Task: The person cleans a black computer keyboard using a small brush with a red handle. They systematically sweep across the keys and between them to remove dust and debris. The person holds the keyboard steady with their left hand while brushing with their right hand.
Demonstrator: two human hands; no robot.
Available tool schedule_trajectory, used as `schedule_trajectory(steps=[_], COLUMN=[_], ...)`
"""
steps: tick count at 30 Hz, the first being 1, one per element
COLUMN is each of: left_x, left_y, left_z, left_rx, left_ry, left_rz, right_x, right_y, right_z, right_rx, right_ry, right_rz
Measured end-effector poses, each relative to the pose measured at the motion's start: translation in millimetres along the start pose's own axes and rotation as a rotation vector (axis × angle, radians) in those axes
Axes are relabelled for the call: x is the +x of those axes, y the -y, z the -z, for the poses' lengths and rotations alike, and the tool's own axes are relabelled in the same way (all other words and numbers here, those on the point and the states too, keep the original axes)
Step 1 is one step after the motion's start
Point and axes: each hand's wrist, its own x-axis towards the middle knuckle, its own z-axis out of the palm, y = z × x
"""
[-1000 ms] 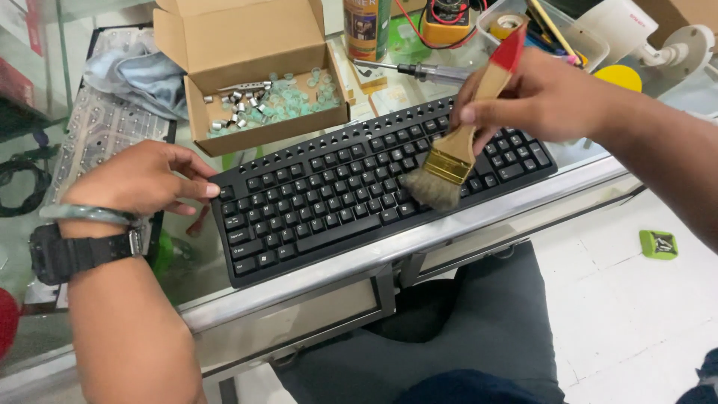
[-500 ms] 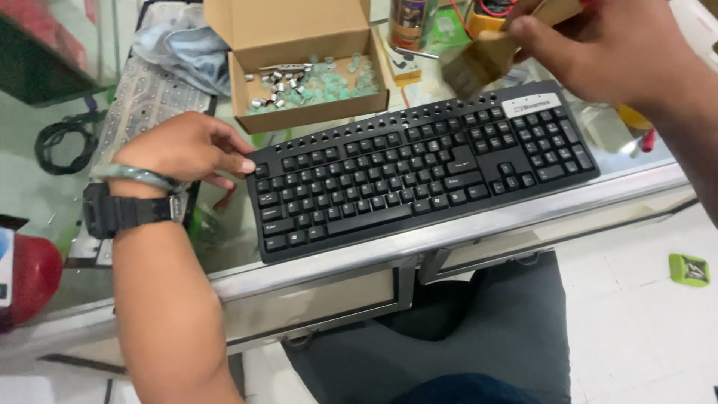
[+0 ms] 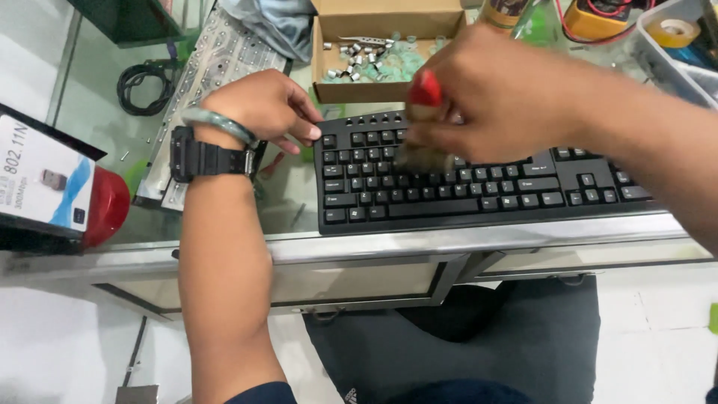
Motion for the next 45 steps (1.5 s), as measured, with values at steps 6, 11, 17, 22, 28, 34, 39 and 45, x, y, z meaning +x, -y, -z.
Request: schedule_trajectory(steps=[6,11,17,22,28,34,39,45], left_x=[3.3,0.7,1.8,-10.2,-2.2,-0.8,-5.2,-14.1], left_y=[5.3,5.1,2.2,-9.9,-5.5,-5.2,-7.6,-10.1], left_z=[-2.4,-1.9,-2.4,-1.2,-3.0,-2.2,-2.3,-0.5], left_rx=[-0.009,0.0,0.031,0.083,0.045,0.006,0.069,0.093], left_ry=[-0.019,-0.017,-0.015,-0.006,-0.008,-0.006,-0.005,-0.011], left_rz=[-0.033,-0.047,-0.041,0.022,0.019,0.028,0.011,-0.008], right_x=[1.8,-2.8,-25.3,-49.5,-70.0,-78.1,-89.1,-31.4], right_y=[2.0,1.6,-20.6,-26.9,-30.8,-37.0,-54.4,0.2], right_z=[-11.5,6.8,-1.3,25.5,11.7,3.1,11.4,16.4], right_rx=[0.244,-0.036,0.23,-0.249,0.241,0.196,-0.368,0.284], right_ry=[-0.045,-0.13,0.06,0.422,0.137,-0.009,0.647,-0.175], right_rz=[0.104,0.031,0.099,-0.49,0.029,-0.016,-0.618,0.288])
